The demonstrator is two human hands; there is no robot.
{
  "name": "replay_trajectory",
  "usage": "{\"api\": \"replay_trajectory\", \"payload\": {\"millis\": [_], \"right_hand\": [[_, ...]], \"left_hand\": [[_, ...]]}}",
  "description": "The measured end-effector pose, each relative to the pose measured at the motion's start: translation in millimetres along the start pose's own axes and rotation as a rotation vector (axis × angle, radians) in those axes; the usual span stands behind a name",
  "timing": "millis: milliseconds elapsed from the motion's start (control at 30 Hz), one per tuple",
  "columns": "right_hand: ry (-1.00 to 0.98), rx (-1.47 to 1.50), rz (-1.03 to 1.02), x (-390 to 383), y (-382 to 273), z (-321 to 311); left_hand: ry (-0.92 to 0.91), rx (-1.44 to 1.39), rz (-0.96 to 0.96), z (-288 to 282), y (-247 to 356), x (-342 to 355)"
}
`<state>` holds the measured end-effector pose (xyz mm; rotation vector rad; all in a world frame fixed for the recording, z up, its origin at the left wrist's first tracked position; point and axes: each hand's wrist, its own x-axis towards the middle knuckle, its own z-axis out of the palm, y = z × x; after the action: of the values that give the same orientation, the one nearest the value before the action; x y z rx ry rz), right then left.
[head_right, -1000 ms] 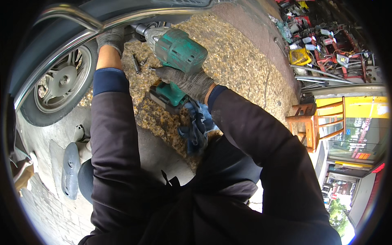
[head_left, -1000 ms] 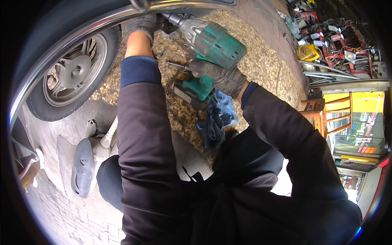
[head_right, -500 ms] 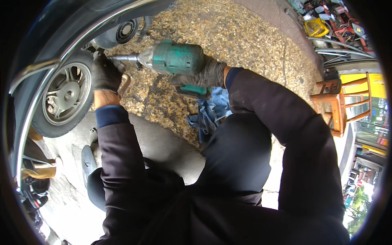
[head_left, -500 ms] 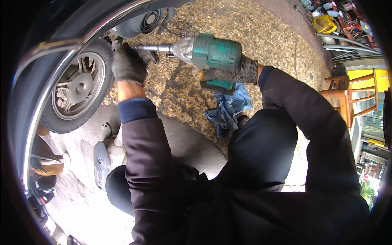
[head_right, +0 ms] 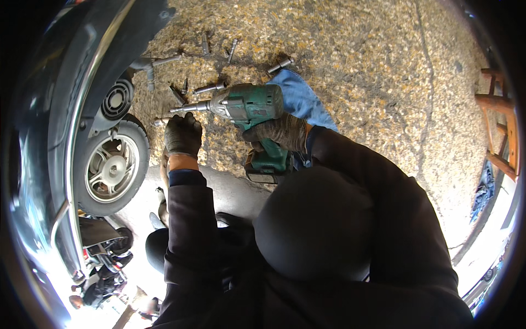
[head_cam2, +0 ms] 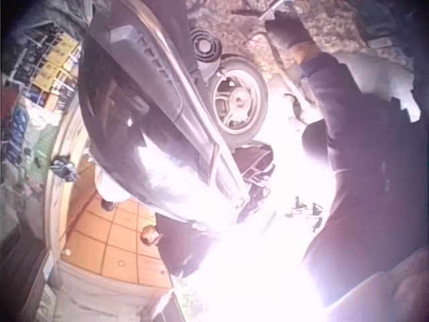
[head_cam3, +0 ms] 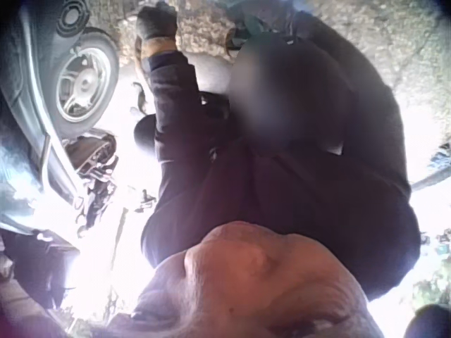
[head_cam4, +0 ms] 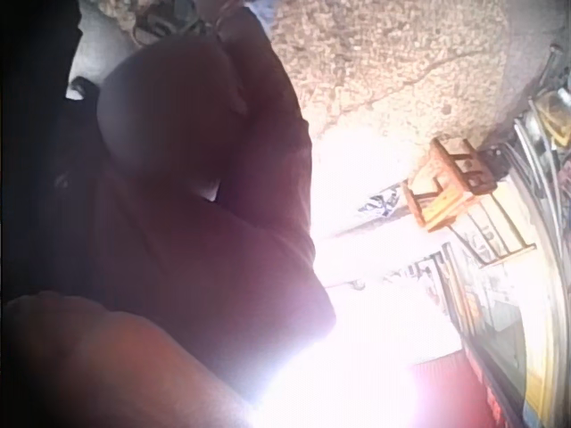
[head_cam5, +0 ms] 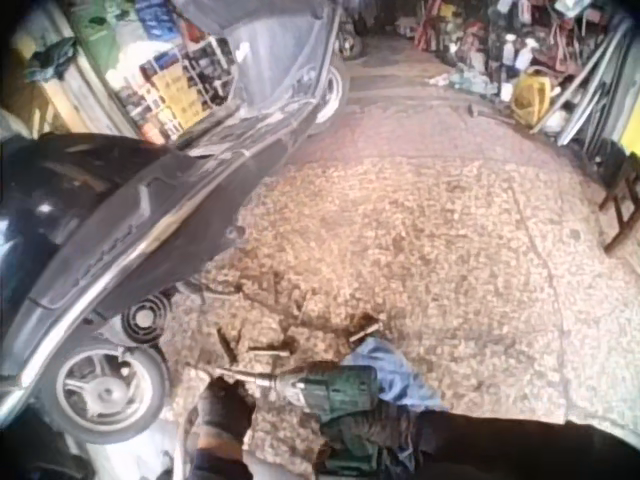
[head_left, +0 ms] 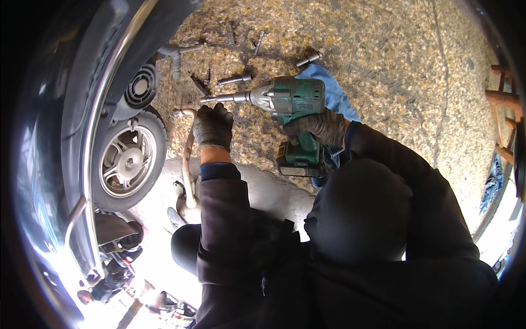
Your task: The person removes the rear body panel of a scooter using a cordless impact driver and a wrench. They loosen and remove multiple fasteners, detach the panel, and set it aside, exposing the scooter's frame and engine area.
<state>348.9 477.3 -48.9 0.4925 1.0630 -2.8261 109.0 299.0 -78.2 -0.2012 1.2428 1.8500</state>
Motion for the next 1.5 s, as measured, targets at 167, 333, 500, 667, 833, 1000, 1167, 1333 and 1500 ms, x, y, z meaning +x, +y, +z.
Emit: {"api": "replay_trajectory", "payload": {"millis": [167, 333, 500, 667, 833, 1000, 1167, 1333, 1500], "right_hand": [[0.005, -0.055, -0.114, 9, -2, -13], [-0.039, -0.134, -0.090, 23, -2, -21], [-0.038, -0.122, -0.204, 43, 3, -21], [-0.089, -0.193, -0.542, 85, 15, -9], [-0.008, -0.502, -0.594, 106, 17, 0], [0.103, -0.627, -0.745, 129, 8, 18], [0.218, -0.604, -0.798, 154, 6, 36], [0.219, -0.558, -0.777, 174, 6, 43], [0.446, -0.897, -1.073, 188, 13, 53]], "left_hand": [[-0.236, 0.159, 0.008, -23, -12, 32], [0.046, 0.811, 0.166, -21, -4, 42], [-0.088, 1.346, 0.251, -13, 30, 26], [0.068, 0.365, -0.007, 0, 45, 19], [0.042, 0.595, 0.041, 19, 39, 11], [-0.010, 0.202, -0.022, 14, 45, 23], [0.039, 1.020, 0.259, -5, 53, 29], [0.065, 1.379, 0.494, -13, 57, 25], [0.064, 2.377, 0.810, -2, 66, 16]]}}
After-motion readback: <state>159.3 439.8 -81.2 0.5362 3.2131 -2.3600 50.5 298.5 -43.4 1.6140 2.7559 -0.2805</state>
